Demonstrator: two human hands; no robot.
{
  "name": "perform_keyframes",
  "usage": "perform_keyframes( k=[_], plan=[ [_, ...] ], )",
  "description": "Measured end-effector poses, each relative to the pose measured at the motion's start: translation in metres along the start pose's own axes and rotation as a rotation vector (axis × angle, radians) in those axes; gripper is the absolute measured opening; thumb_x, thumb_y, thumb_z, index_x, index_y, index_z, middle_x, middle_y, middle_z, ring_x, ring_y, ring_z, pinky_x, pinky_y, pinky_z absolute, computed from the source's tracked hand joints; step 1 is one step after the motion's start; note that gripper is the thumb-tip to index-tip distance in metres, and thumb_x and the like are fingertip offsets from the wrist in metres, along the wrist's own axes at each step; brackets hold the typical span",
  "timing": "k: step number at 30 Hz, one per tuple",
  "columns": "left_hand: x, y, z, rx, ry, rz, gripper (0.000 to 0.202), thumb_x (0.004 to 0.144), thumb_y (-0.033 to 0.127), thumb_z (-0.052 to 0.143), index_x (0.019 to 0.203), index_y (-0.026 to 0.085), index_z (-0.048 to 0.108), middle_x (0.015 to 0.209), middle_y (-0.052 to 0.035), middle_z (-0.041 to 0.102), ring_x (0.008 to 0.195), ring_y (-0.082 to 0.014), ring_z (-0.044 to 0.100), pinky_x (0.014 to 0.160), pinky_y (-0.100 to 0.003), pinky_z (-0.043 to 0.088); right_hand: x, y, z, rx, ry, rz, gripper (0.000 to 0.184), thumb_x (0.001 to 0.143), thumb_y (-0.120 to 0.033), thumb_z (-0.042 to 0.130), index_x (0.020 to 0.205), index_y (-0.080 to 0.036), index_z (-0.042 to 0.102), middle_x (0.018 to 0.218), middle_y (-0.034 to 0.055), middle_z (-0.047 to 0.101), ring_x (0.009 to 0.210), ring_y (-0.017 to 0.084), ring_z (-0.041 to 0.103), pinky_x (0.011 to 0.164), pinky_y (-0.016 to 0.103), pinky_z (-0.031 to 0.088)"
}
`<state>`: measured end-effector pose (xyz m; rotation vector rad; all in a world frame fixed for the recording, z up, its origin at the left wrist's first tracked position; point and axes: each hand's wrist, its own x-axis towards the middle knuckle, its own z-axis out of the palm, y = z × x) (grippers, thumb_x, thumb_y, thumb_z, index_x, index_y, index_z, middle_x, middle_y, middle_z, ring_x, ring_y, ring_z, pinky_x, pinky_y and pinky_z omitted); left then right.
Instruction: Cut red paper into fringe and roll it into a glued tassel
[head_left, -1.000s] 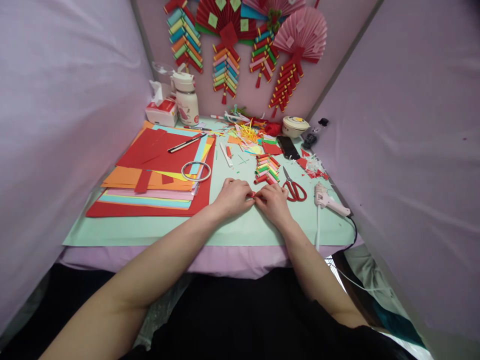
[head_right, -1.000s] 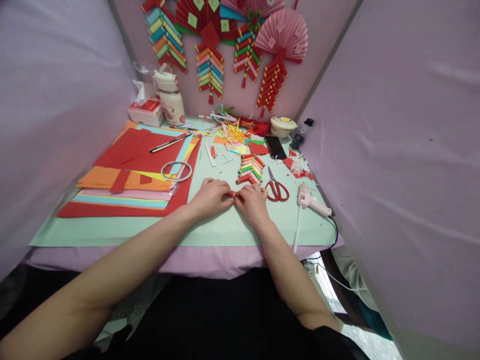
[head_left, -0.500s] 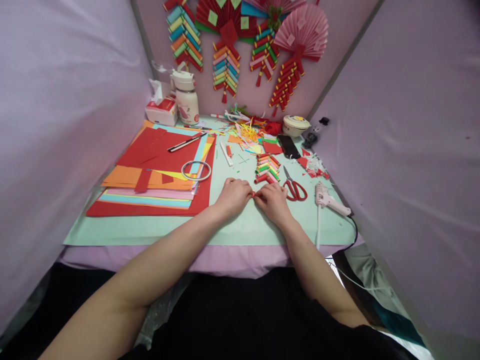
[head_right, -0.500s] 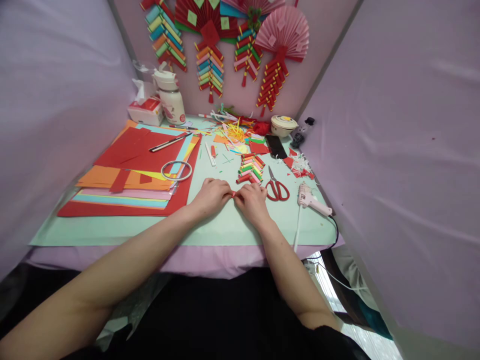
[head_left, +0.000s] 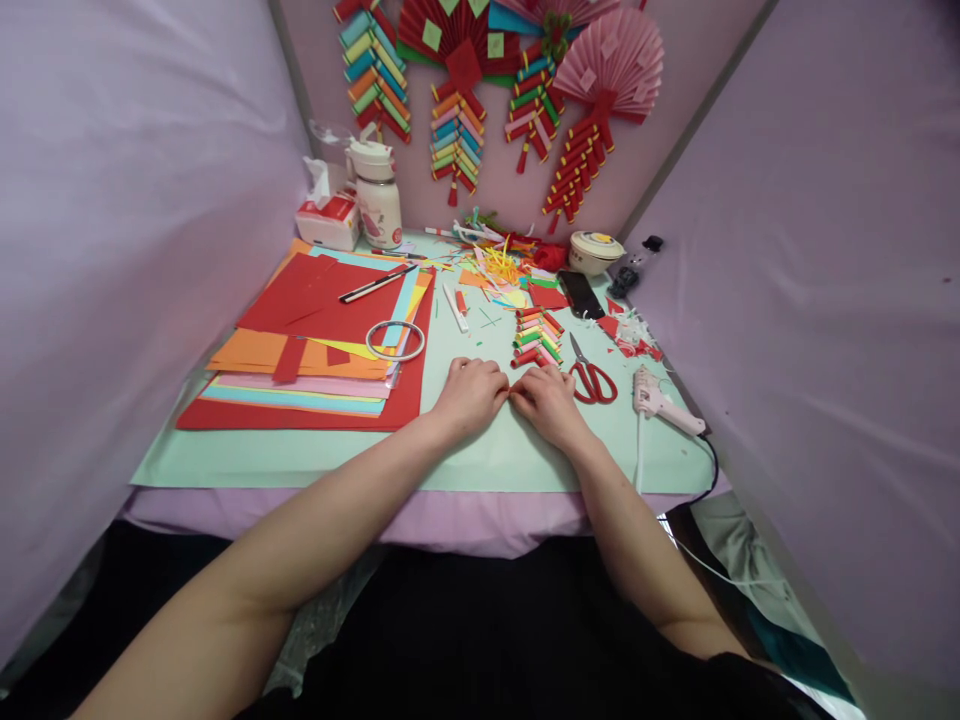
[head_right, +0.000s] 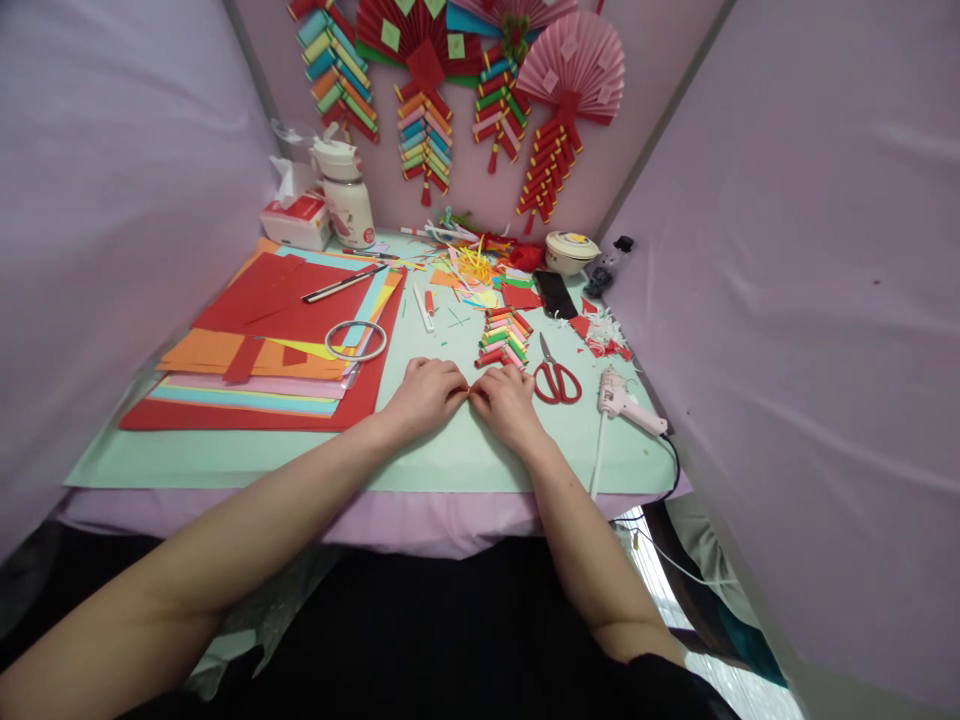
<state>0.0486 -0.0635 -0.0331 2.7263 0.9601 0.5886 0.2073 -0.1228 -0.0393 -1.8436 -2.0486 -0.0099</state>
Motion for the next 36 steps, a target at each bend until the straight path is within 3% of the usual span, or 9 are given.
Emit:
perform_keyframes(
  k=[18,36],
  plan=[
    [0.003,0.003,0.0,-0.066,-0.011,-0.08,0.019,0.086,0.022,0.047,0.082,0.019,0.066,0.09,-0.007,0.066,0.093,-0.0234,0.054,0.087,-0.043,0.029,0.01,0.0,-0.009,0.188,-0.178,0.148,0.016,0.085,-0.029,0.054,0.075,-0.022,0.065,0.087,0.0021,0.065,0.094,0.022,0.05,0.077,0.035,0.027],
    [0.007,0.004,0.003,-0.042,0.007,-0.145,0.015,0.083,0.021,0.051,0.078,0.019,0.065,0.09,-0.0076,0.065,0.093,-0.0247,0.053,0.083,-0.043,0.031,0.013,0.002,0.001,0.231,-0.049,0.251,0.009,0.075,-0.028,0.062,0.07,-0.021,0.066,0.082,0.0022,0.067,0.089,0.023,0.055,0.072,0.034,0.031]
  ],
)
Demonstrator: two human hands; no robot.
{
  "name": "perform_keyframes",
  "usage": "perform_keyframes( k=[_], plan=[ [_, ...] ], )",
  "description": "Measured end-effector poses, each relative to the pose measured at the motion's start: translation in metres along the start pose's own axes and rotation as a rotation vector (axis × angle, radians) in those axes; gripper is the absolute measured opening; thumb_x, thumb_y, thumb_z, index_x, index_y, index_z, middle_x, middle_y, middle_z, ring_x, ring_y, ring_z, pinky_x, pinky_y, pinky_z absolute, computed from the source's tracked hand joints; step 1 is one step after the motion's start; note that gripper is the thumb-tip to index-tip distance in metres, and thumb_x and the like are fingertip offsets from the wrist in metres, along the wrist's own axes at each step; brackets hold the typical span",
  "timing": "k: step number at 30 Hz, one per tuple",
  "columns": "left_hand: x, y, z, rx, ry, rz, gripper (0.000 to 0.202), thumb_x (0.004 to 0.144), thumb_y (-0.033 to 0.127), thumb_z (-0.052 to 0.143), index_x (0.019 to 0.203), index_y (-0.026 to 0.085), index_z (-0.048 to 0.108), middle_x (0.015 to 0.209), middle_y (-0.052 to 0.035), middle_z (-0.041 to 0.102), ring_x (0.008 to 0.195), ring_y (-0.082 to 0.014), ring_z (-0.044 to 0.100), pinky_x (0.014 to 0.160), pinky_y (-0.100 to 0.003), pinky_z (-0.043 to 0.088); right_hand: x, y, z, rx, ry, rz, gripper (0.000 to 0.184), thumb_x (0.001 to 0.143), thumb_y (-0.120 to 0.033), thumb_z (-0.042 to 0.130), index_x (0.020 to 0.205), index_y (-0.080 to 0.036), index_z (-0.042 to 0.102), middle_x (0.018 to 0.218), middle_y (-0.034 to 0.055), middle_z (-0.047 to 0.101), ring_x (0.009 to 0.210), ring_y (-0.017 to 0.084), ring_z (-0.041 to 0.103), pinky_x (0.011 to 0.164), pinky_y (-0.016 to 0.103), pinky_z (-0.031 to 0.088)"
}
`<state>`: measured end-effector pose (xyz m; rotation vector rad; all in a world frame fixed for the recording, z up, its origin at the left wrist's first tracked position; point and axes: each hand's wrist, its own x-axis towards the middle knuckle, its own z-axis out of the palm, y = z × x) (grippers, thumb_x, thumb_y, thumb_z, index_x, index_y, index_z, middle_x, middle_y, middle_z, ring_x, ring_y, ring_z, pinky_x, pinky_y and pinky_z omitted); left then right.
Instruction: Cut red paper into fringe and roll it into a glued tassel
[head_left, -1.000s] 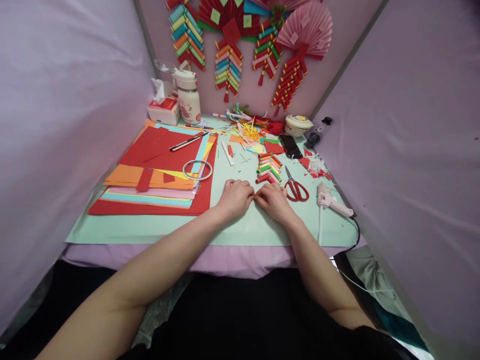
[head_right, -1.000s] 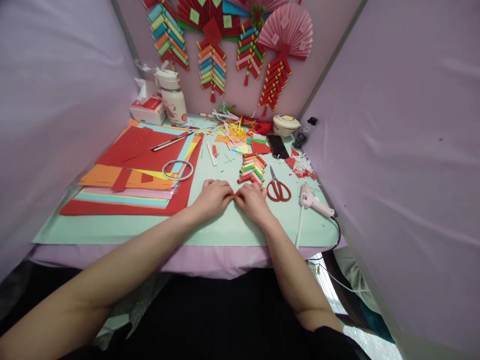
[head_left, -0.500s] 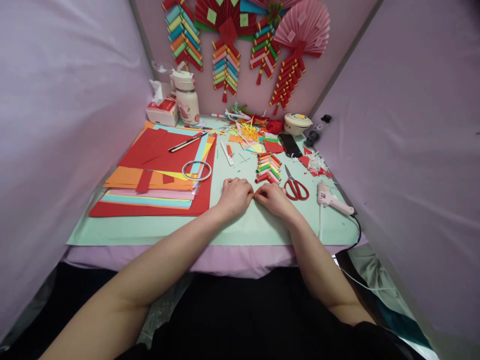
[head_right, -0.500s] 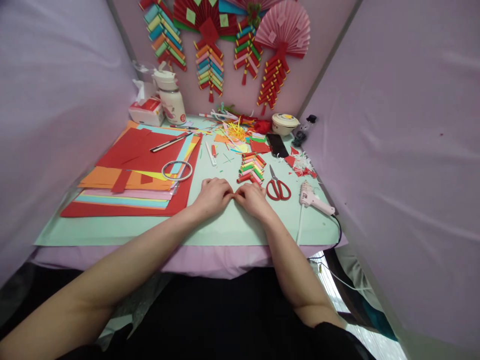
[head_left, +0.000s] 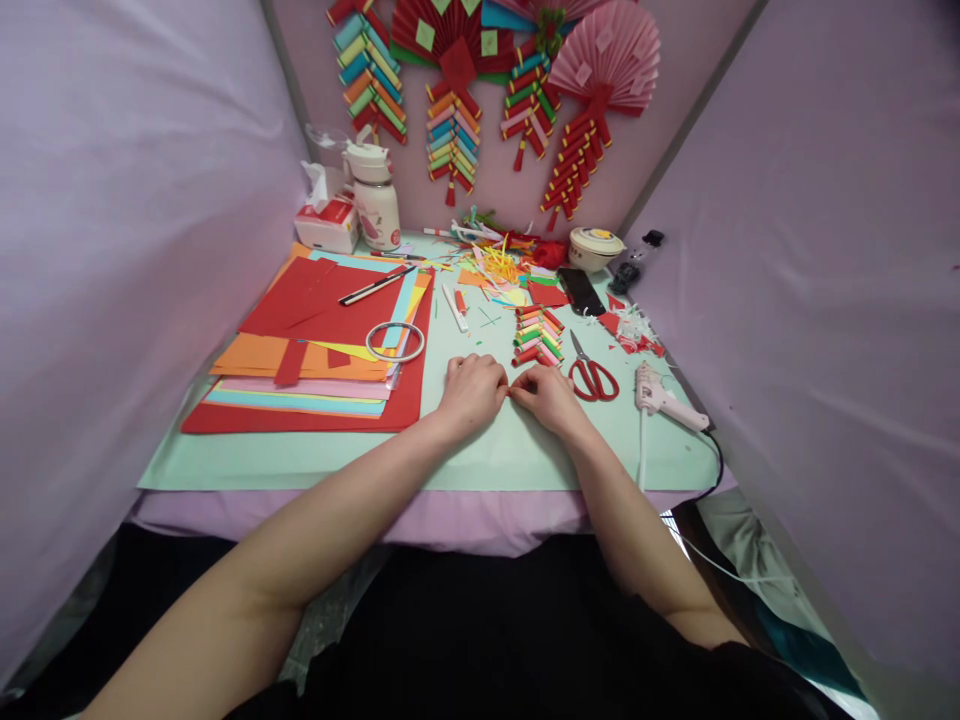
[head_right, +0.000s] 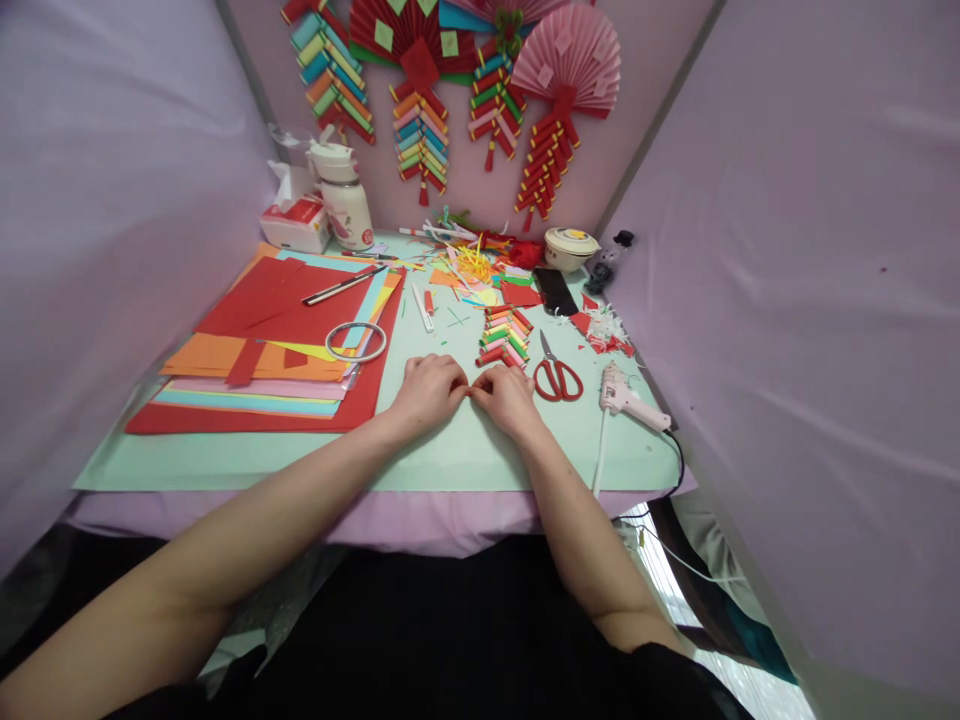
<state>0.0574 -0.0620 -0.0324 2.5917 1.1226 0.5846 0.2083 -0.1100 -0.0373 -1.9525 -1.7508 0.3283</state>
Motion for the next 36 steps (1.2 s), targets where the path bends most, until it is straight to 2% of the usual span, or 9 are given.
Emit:
perform_keyframes(
  k=[8,15,24,36],
  plan=[
    [-0.001,-0.005,-0.005,-0.084,0.033,0.044,0.018,0.088,0.024,0.049,0.084,0.02,0.066,0.097,-0.0053,0.065,0.099,-0.0226,0.052,0.087,-0.041,0.03,-0.003,-0.004,0.001,0.046,0.048,0.015,0.011,0.075,-0.03,0.062,0.07,-0.021,0.066,0.081,0.002,0.067,0.087,0.022,0.056,0.073,0.033,0.033],
    [-0.008,-0.009,-0.01,-0.035,-0.013,0.168,0.019,0.086,0.022,0.049,0.086,0.021,0.068,0.094,-0.0058,0.067,0.096,-0.0222,0.053,0.087,-0.04,0.03,-0.008,0.002,0.0,0.075,0.197,-0.037,0.011,0.078,-0.028,0.058,0.074,-0.022,0.067,0.085,0.0032,0.067,0.092,0.023,0.055,0.08,0.036,0.032],
    [-0.007,-0.012,-0.005,0.027,-0.04,0.181,0.023,0.086,0.022,0.048,0.084,0.021,0.07,0.089,-0.0066,0.068,0.092,-0.0232,0.054,0.084,-0.041,0.031,-0.014,0.004,0.003,-0.031,0.103,-0.19,0.012,0.082,-0.028,0.058,0.077,-0.024,0.068,0.085,0.0026,0.066,0.096,0.023,0.053,0.083,0.038,0.027],
    [-0.007,-0.012,-0.008,0.034,-0.028,0.162,0.021,0.085,0.023,0.049,0.082,0.019,0.069,0.089,-0.0058,0.067,0.091,-0.0232,0.054,0.08,-0.04,0.03,-0.011,0.005,0.007,-0.074,0.101,-0.278,0.01,0.083,-0.025,0.06,0.078,-0.023,0.067,0.084,0.0008,0.066,0.093,0.021,0.052,0.082,0.037,0.026]
  ],
)
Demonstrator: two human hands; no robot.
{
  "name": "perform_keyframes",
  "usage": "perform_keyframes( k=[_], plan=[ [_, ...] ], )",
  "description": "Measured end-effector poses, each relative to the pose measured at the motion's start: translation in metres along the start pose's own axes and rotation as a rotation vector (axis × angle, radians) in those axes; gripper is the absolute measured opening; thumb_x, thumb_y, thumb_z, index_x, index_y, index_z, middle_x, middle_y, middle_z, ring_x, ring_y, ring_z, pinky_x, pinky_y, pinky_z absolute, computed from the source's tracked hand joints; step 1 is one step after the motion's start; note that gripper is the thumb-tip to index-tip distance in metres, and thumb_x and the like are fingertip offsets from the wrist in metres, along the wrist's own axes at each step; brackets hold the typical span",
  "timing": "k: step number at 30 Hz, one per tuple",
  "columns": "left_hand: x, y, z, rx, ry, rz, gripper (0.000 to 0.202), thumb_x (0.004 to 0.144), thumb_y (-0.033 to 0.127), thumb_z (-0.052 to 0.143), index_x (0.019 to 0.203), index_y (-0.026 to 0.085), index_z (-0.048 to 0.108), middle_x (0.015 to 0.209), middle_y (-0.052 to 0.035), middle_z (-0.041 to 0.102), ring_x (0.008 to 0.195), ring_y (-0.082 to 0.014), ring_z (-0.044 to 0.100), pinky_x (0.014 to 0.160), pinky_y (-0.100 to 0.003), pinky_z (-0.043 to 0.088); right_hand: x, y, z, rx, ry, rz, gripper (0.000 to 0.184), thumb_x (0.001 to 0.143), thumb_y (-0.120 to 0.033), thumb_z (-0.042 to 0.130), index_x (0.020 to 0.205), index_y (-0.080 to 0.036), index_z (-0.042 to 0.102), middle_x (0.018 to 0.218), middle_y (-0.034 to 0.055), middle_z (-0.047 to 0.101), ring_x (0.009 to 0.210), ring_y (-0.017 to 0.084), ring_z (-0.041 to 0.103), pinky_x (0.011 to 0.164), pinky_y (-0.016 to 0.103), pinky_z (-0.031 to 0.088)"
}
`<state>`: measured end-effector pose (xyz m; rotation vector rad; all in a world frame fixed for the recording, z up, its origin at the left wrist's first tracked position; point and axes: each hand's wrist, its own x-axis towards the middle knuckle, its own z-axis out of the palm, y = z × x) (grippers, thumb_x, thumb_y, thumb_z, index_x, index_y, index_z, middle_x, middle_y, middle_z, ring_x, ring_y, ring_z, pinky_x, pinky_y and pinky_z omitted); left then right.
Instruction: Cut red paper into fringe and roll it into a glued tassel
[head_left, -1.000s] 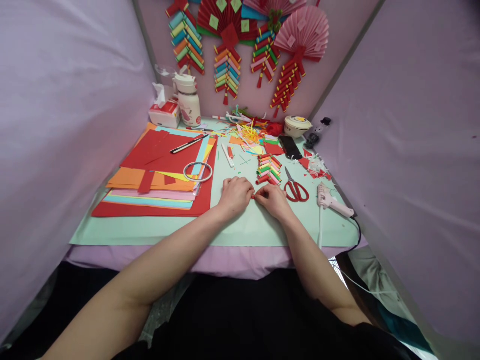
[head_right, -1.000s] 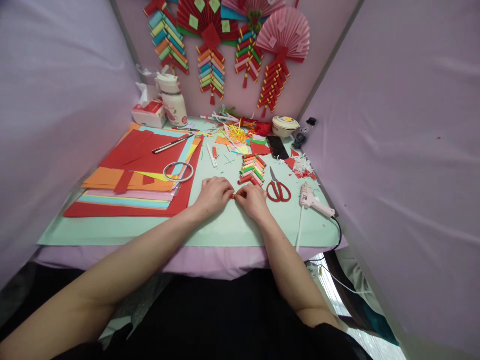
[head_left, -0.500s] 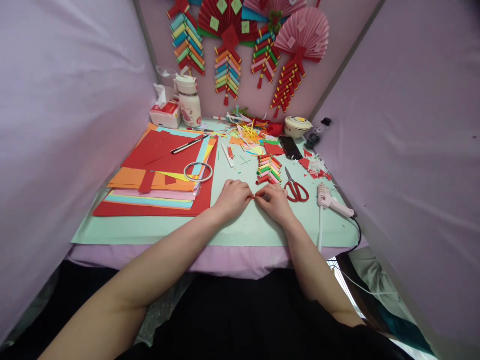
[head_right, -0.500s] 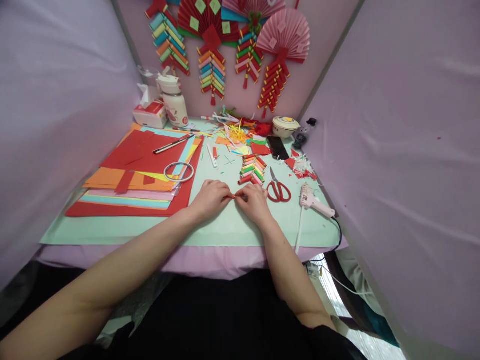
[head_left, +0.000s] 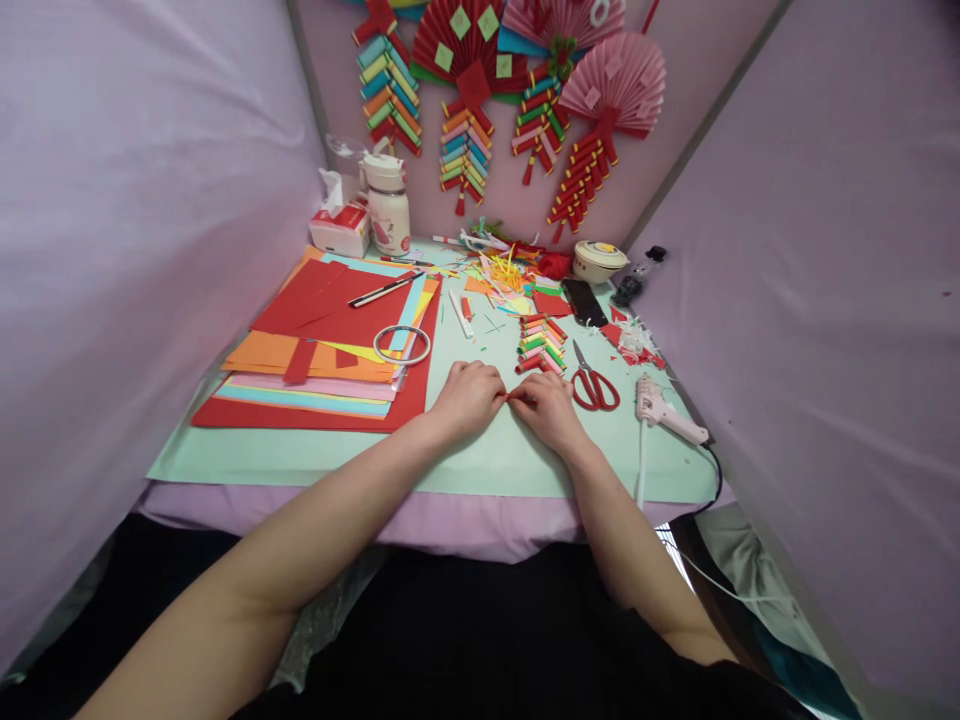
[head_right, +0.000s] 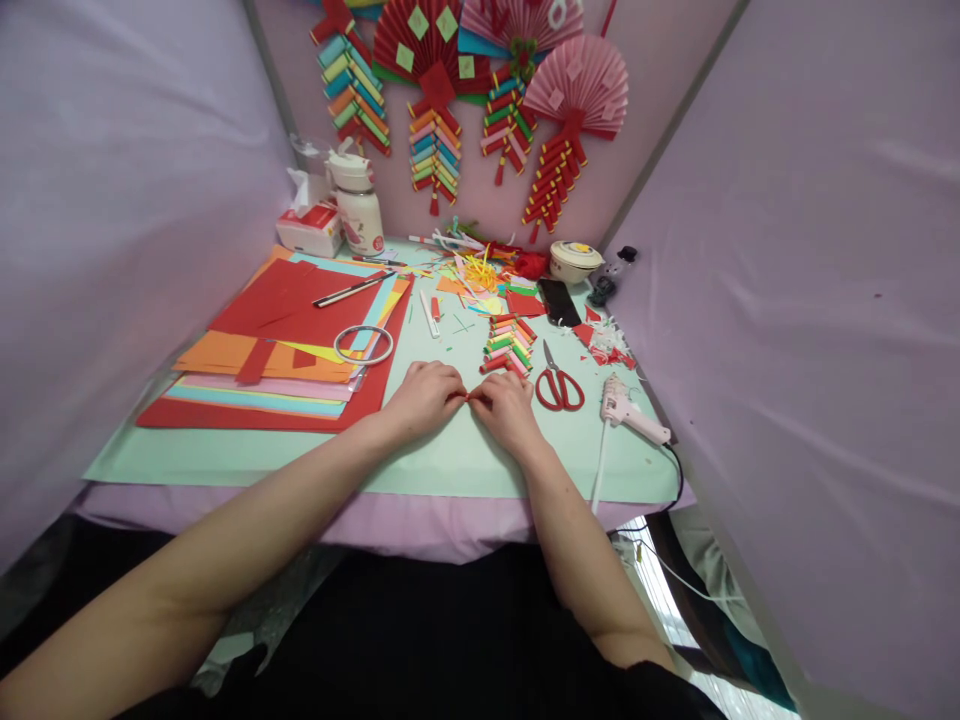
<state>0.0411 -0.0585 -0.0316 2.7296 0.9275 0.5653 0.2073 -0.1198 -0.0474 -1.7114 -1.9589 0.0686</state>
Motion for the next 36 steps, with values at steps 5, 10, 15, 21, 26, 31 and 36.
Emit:
perform_keyframes(
  k=[5,10,15,21,26,31,36],
  plan=[
    [-0.001,-0.002,-0.002,-0.002,-0.031,0.017,0.022,0.086,0.022,0.048,0.086,0.02,0.07,0.093,-0.0061,0.067,0.094,-0.0236,0.053,0.079,-0.04,0.029,0.002,-0.002,-0.002,-0.015,-0.019,-0.031,0.011,0.084,-0.023,0.059,0.077,-0.022,0.067,0.085,0.0012,0.066,0.092,0.02,0.051,0.081,0.036,0.025],
    [0.0,-0.002,-0.002,-0.008,-0.035,0.011,0.022,0.085,0.021,0.047,0.084,0.019,0.07,0.091,-0.0065,0.067,0.093,-0.0241,0.053,0.08,-0.04,0.029,0.005,-0.006,-0.006,-0.047,-0.05,-0.048,0.011,0.084,-0.02,0.058,0.076,-0.022,0.067,0.087,0.0017,0.067,0.093,0.021,0.051,0.08,0.037,0.024],
    [0.001,-0.003,0.001,-0.018,-0.019,0.002,0.022,0.085,0.021,0.049,0.082,0.019,0.07,0.089,-0.0069,0.067,0.091,-0.0234,0.053,0.081,-0.04,0.028,0.007,-0.01,-0.01,-0.081,-0.081,-0.059,0.012,0.084,-0.02,0.058,0.076,-0.021,0.066,0.086,0.0015,0.066,0.094,0.021,0.051,0.08,0.037,0.024],
    [0.0,-0.001,0.001,-0.038,0.002,-0.022,0.021,0.085,0.021,0.049,0.078,0.018,0.069,0.087,-0.0069,0.067,0.09,-0.0235,0.053,0.081,-0.04,0.027,0.012,-0.012,-0.017,-0.102,-0.167,-0.056,0.012,0.086,-0.021,0.055,0.078,-0.02,0.065,0.096,0.0036,0.066,0.101,0.023,0.048,0.083,0.037,0.025],
    [0.001,0.003,-0.001,-0.056,0.022,-0.07,0.019,0.085,0.019,0.048,0.079,0.018,0.066,0.086,-0.007,0.067,0.091,-0.0234,0.054,0.081,-0.041,0.027,0.017,-0.013,-0.02,-0.131,-0.233,-0.036,0.016,0.087,-0.021,0.052,0.078,-0.02,0.065,0.098,0.0051,0.064,0.101,0.024,0.047,0.083,0.038,0.027],
    [0.003,0.004,-0.001,-0.053,0.022,-0.091,0.019,0.083,0.017,0.047,0.074,0.017,0.065,0.085,-0.0079,0.068,0.091,-0.0242,0.054,0.081,-0.042,0.027,0.02,-0.013,-0.02,-0.092,-0.285,0.031,0.018,0.088,-0.025,0.049,0.079,-0.021,0.065,0.098,0.0056,0.064,0.101,0.025,0.048,0.084,0.039,0.028],
    [0.004,0.003,0.001,-0.072,0.046,-0.102,0.018,0.083,0.016,0.047,0.08,0.018,0.064,0.085,-0.0071,0.068,0.091,-0.0243,0.053,0.081,-0.041,0.028,0.024,-0.009,-0.018,-0.073,-0.314,0.063,0.02,0.088,-0.026,0.047,0.078,-0.02,0.063,0.096,0.0055,0.064,0.099,0.024,0.049,0.083,0.039,0.028]
  ],
)
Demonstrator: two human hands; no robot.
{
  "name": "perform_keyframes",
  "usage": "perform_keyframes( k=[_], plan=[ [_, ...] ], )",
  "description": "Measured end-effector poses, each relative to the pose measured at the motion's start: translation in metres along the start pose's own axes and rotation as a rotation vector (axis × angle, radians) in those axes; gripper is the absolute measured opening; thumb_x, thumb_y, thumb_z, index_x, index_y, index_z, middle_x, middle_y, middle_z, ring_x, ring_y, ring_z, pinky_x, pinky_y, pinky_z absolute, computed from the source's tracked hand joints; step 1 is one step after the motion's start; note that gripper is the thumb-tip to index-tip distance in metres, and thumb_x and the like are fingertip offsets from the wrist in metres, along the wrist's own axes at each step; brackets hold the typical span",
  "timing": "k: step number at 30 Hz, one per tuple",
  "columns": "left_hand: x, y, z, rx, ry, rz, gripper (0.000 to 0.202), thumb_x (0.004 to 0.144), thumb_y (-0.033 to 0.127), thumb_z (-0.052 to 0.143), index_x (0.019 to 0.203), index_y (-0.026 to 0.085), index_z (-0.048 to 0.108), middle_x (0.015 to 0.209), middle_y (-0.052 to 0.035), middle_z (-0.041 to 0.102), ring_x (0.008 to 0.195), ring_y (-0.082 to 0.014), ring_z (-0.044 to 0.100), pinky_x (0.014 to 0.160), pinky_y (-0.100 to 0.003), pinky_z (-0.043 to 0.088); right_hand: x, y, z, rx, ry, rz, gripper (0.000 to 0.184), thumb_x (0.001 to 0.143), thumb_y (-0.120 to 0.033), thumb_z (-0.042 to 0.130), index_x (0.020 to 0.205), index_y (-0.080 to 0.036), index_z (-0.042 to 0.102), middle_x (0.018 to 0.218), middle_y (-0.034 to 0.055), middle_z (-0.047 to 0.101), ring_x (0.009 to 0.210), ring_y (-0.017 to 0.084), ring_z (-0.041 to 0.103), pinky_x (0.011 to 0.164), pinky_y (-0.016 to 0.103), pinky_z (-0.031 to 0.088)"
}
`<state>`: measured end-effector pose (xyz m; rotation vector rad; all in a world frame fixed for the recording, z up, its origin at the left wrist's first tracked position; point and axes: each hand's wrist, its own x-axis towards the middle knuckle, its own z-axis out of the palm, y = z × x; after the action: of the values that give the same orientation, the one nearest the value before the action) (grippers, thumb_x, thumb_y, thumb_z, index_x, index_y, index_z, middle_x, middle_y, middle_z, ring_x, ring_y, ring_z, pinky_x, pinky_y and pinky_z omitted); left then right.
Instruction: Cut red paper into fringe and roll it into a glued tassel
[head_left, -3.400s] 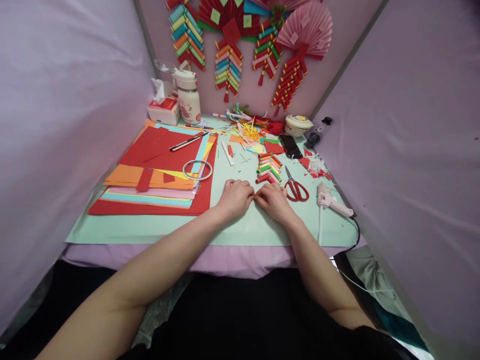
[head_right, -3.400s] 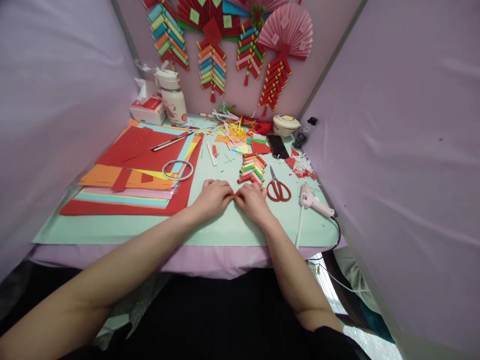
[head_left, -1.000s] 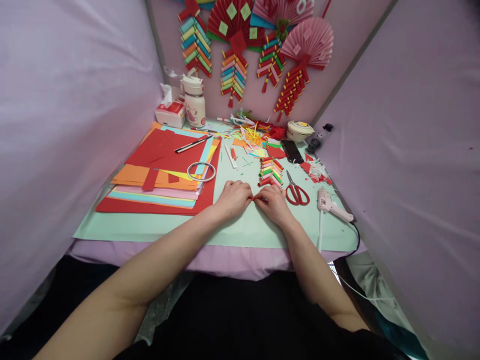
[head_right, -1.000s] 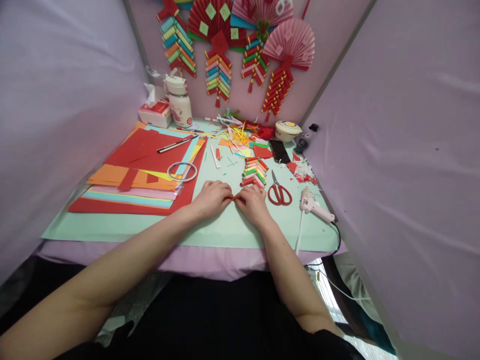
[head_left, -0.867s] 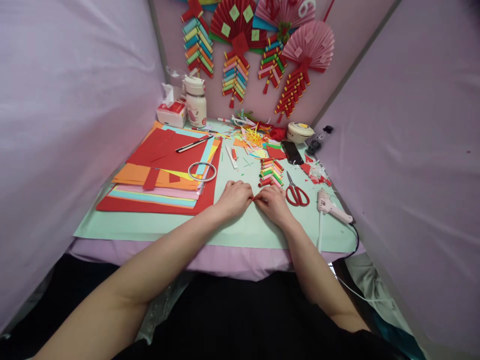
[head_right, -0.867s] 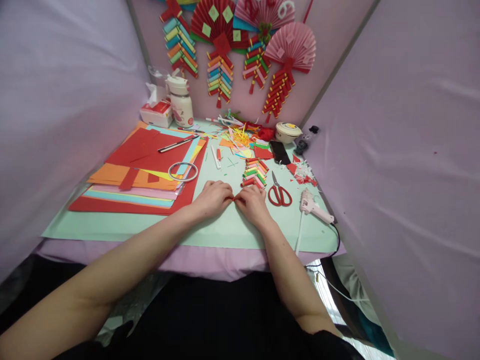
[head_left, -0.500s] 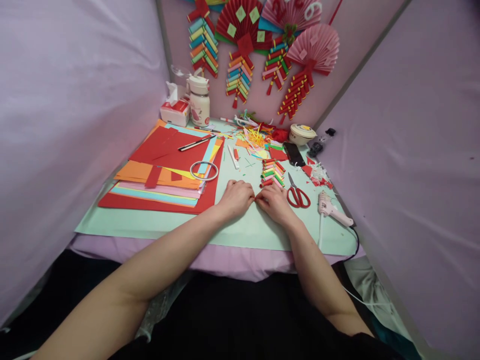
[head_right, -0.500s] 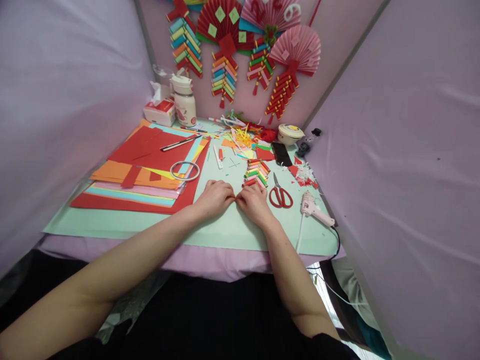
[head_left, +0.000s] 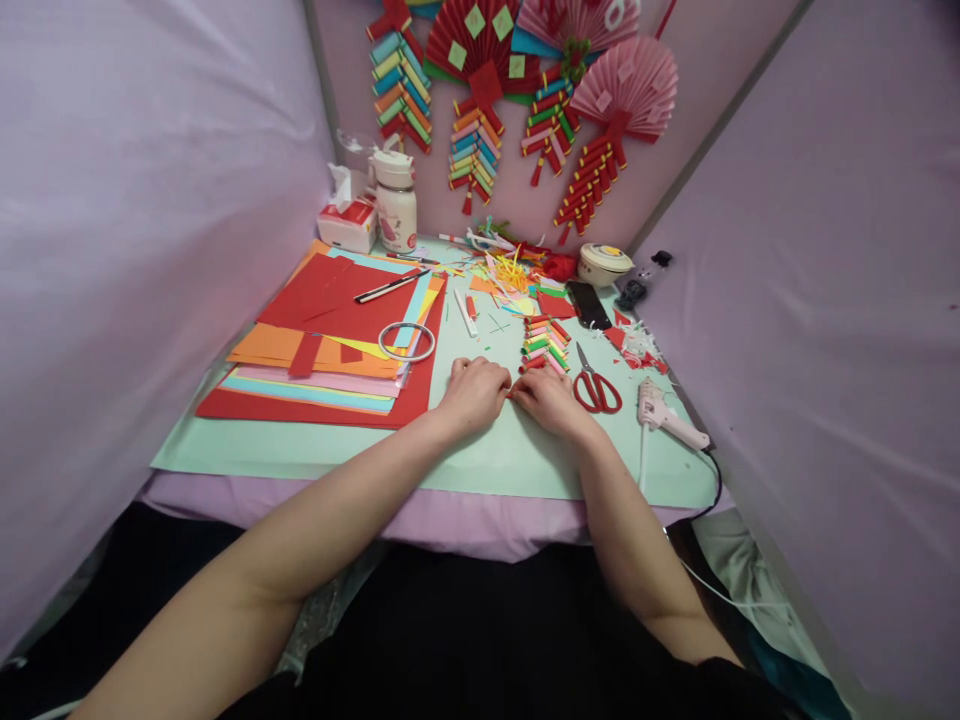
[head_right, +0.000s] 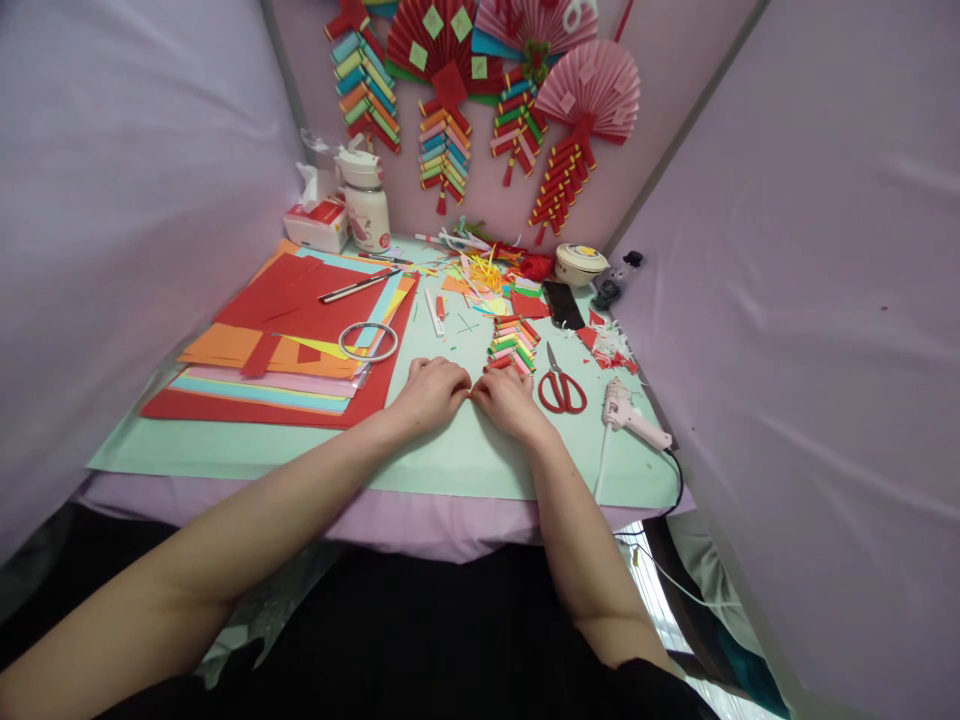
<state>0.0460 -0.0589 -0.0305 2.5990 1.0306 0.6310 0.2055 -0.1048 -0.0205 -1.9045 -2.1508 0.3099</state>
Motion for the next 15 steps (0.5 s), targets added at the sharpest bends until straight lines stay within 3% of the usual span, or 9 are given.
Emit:
perform_keyframes(
  k=[7,15],
  plan=[
    [0.003,-0.0002,0.0029,0.036,-0.007,-0.024,0.019,0.083,0.016,0.048,0.077,0.019,0.065,0.088,-0.0088,0.067,0.096,-0.0254,0.05,0.083,-0.042,0.027,0.0073,0.0039,0.0006,0.025,0.001,0.035,0.018,0.084,-0.024,0.051,0.071,-0.02,0.063,0.087,0.0038,0.066,0.093,0.023,0.051,0.081,0.036,0.028],
    [0.0035,0.0004,0.0074,0.04,0.016,-0.031,0.016,0.084,0.017,0.049,0.081,0.018,0.065,0.091,-0.0089,0.065,0.096,-0.0259,0.049,0.082,-0.043,0.028,0.0051,0.007,0.0096,0.121,0.139,0.074,0.009,0.079,-0.025,0.058,0.073,-0.02,0.064,0.088,0.0028,0.066,0.094,0.023,0.053,0.081,0.036,0.03]
  ],
)
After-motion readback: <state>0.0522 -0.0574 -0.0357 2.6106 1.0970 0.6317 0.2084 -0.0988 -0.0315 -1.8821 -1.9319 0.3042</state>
